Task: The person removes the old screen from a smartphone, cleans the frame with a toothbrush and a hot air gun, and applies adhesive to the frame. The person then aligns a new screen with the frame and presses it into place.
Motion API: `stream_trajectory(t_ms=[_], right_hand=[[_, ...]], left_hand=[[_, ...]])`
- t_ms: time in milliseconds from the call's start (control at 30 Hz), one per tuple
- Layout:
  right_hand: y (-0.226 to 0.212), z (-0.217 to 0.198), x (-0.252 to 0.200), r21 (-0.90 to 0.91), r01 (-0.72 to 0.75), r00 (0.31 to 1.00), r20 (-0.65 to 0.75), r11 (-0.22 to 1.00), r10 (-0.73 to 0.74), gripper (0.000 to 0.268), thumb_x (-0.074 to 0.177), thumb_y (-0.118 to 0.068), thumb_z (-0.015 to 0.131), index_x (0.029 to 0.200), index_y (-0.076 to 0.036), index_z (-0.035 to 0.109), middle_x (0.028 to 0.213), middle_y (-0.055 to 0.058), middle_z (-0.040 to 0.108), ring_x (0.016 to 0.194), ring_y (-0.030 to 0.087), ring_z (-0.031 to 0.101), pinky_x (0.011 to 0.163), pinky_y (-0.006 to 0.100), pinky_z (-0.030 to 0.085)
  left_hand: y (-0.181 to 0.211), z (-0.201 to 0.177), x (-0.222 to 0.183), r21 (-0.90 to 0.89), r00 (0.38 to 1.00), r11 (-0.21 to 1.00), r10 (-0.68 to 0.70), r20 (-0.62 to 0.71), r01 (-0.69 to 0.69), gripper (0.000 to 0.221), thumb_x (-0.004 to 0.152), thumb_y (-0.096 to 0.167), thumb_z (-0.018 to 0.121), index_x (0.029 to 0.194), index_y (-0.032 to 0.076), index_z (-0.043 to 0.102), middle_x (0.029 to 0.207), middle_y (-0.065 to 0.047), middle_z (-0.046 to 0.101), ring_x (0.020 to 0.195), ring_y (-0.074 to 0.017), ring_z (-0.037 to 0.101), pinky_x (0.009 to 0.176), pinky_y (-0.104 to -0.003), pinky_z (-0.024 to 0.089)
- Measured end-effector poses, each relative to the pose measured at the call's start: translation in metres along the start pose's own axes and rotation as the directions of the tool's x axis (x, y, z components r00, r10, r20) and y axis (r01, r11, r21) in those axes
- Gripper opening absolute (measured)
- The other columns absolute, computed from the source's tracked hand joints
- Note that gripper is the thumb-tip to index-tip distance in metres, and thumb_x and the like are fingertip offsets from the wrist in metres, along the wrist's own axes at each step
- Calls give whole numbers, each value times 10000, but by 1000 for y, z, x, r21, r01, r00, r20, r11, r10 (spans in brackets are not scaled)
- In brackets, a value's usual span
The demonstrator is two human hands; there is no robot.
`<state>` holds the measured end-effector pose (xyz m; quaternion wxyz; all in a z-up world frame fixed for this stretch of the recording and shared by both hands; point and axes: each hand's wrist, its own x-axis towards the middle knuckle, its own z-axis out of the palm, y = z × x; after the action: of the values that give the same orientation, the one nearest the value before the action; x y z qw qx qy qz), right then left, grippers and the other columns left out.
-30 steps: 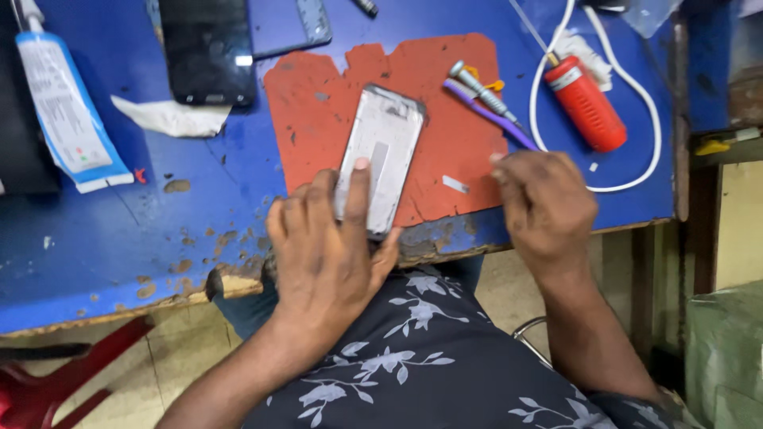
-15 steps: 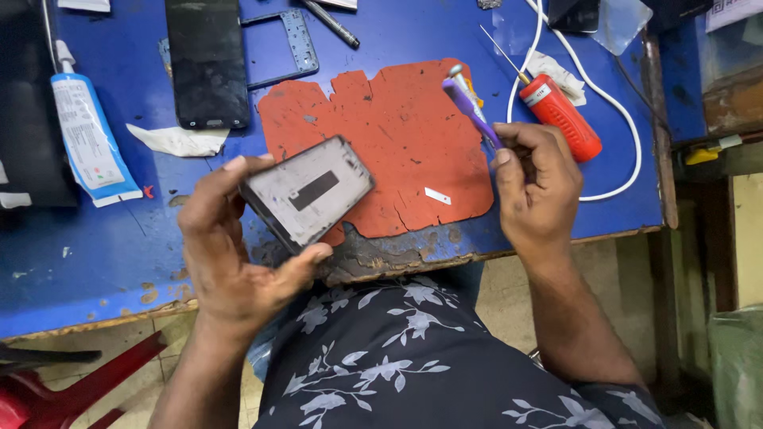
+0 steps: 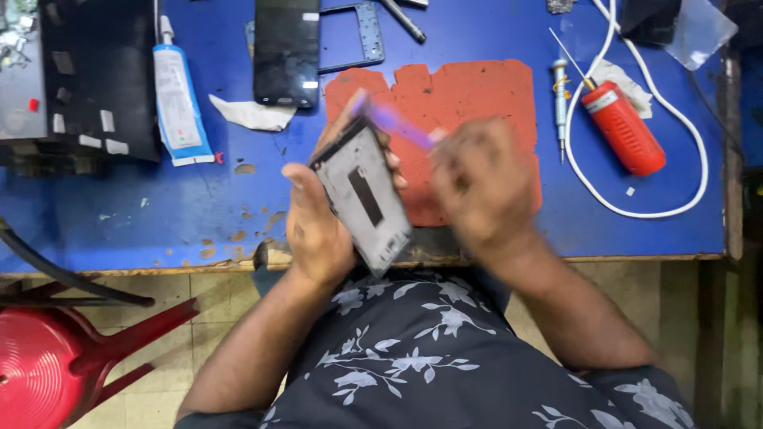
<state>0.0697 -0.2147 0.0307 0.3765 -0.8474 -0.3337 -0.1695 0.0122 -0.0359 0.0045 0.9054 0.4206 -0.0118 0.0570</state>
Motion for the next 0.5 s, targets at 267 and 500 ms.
stream_trajectory(t_ms=[267, 500], right_hand=[[-11, 8, -4, 79, -49, 997, 61, 996, 44, 169, 937, 58, 744, 1066, -15, 664, 1025, 117, 587, 747, 182, 608, 637, 331, 505], [-10, 13, -5, 170, -54, 997, -52, 984, 64, 159, 1006, 44, 751, 1111, -14, 647, 1056, 107, 581, 786, 144, 611, 624, 281, 492]], left_hand=[[-2, -9, 4, -29, 999, 999, 42, -33, -43, 1081, 936, 798, 492, 1624, -23, 348, 1254, -103, 589, 1099, -204, 608, 1031, -396, 544], [4, -10, 4, 49, 991, 991, 129, -46, -127, 1077, 948, 825, 502, 1582, -41, 412, 1188, -92, 566, 1081, -195, 582, 989, -352, 510]])
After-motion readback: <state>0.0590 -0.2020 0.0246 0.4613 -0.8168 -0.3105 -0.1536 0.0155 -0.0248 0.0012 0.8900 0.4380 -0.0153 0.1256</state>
